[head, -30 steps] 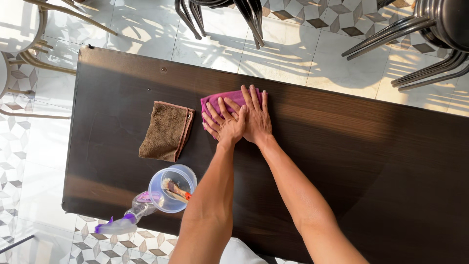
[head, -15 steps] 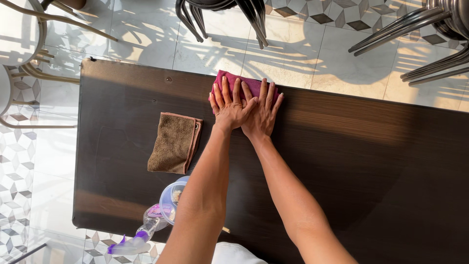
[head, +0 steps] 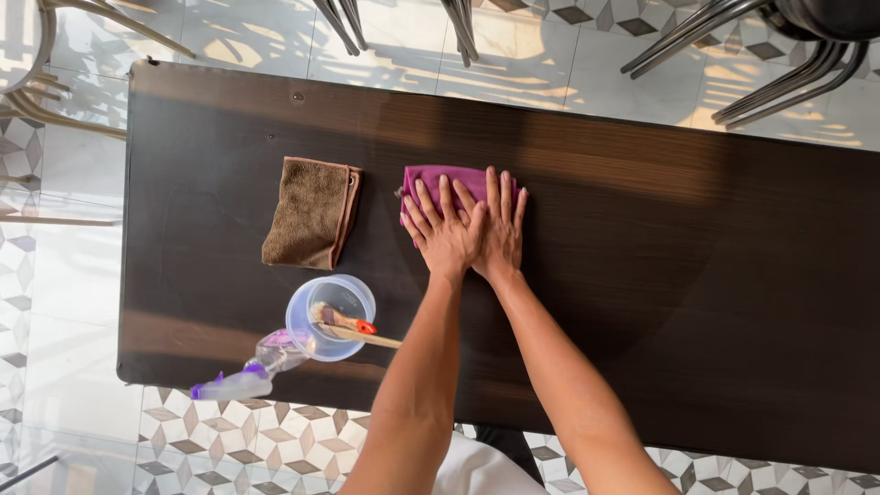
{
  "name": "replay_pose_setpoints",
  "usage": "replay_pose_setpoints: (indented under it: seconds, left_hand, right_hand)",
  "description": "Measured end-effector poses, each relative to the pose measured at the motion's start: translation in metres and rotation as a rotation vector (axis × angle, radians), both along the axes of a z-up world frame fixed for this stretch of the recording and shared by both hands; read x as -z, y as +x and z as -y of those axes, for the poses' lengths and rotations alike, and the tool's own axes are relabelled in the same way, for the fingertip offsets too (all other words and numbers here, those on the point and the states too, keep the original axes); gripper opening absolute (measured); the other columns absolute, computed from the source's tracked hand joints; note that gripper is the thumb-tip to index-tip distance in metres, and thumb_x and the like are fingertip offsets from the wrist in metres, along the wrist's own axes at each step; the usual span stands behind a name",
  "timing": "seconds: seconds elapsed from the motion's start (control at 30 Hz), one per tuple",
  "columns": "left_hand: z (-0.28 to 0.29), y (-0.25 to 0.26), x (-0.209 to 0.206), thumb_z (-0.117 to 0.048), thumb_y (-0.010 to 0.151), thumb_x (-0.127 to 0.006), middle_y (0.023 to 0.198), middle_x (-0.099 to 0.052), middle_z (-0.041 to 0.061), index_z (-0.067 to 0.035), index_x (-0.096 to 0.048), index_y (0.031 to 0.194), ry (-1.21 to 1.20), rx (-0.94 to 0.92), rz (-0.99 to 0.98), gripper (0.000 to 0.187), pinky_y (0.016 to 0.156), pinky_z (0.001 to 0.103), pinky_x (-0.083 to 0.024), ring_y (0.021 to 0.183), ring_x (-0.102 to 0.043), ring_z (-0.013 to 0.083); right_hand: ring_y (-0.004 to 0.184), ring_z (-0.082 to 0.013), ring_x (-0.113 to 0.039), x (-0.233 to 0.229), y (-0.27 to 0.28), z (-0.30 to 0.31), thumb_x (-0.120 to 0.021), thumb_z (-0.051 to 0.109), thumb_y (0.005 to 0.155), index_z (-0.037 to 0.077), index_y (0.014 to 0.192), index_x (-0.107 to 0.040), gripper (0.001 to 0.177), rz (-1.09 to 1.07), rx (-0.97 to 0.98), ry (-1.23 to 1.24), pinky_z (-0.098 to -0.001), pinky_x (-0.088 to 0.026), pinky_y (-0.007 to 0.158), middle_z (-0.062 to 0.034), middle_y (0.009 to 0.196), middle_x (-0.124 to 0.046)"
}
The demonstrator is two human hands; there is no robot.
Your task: The person wipes a dark wooden table with two different cloths and then applies a liquid substance to the surface using a brush.
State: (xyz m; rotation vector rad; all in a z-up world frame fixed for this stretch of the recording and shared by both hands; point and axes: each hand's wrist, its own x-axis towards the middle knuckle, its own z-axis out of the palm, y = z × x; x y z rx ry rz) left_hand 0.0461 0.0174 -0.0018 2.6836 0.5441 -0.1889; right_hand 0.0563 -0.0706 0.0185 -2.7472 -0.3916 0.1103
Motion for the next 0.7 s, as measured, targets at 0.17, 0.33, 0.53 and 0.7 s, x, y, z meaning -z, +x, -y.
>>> replay_pose_setpoints:
  seconds: [0.17, 0.33, 0.53, 0.7]
  left_hand:
    - [0.041, -0.083, -0.011, -0.073, 0.095, -0.036, 0.169, 0.002, 0.022, -0.017, -0.021, 0.163, -0.007, 0.042, 0.008, 0.090, 0.121, 0.060, 0.008, 0.154, 0.007, 0.0460]
    - [0.083, -0.178, -0.020, -0.070, 0.100, -0.033, 0.167, 0.000, 0.030, -0.010, -0.020, 0.163, 0.143, 0.202, 0.039, 0.088, 0.121, 0.063, 0.008, 0.152, 0.004, 0.0517]
    - [0.105, -0.180, -0.026, -0.077, 0.093, -0.027, 0.164, 0.010, 0.035, -0.009, -0.010, 0.163, 0.078, 0.356, -0.344, 0.098, 0.118, 0.061, 0.014, 0.150, 0.014, 0.0547]
    - [0.085, -0.172, -0.015, -0.084, 0.088, -0.028, 0.163, 0.020, 0.033, -0.008, -0.003, 0.163, -0.086, 0.447, -0.369, 0.110, 0.115, 0.062, 0.019, 0.147, 0.027, 0.0526]
  right_hand:
    - [0.158, -0.0415, -0.004, -0.011, -0.082, 0.039, -0.049, 0.055, 0.102, 0.033, 0.163, -0.029, 0.068, -0.030, 0.023, -0.041, -0.0638, 0.000, 0.125, -0.0186, 0.171, -0.009]
    - [0.156, -0.0433, -0.005, -0.026, -0.164, 0.090, -0.053, 0.053, 0.097, 0.031, 0.161, -0.029, 0.072, -0.035, 0.000, -0.058, -0.0645, -0.001, 0.124, -0.0207, 0.169, -0.010]
    - [0.155, -0.0431, -0.005, -0.029, -0.201, 0.121, -0.054, 0.050, 0.095, 0.029, 0.161, -0.025, 0.076, -0.077, 0.000, -0.120, -0.0645, -0.002, 0.122, -0.0203, 0.168, -0.010]
    - [0.153, -0.0434, -0.010, -0.022, -0.188, 0.122, -0.052, 0.052, 0.096, 0.032, 0.158, -0.031, 0.068, -0.050, 0.006, -0.130, -0.0658, -0.004, 0.121, -0.0202, 0.165, -0.017]
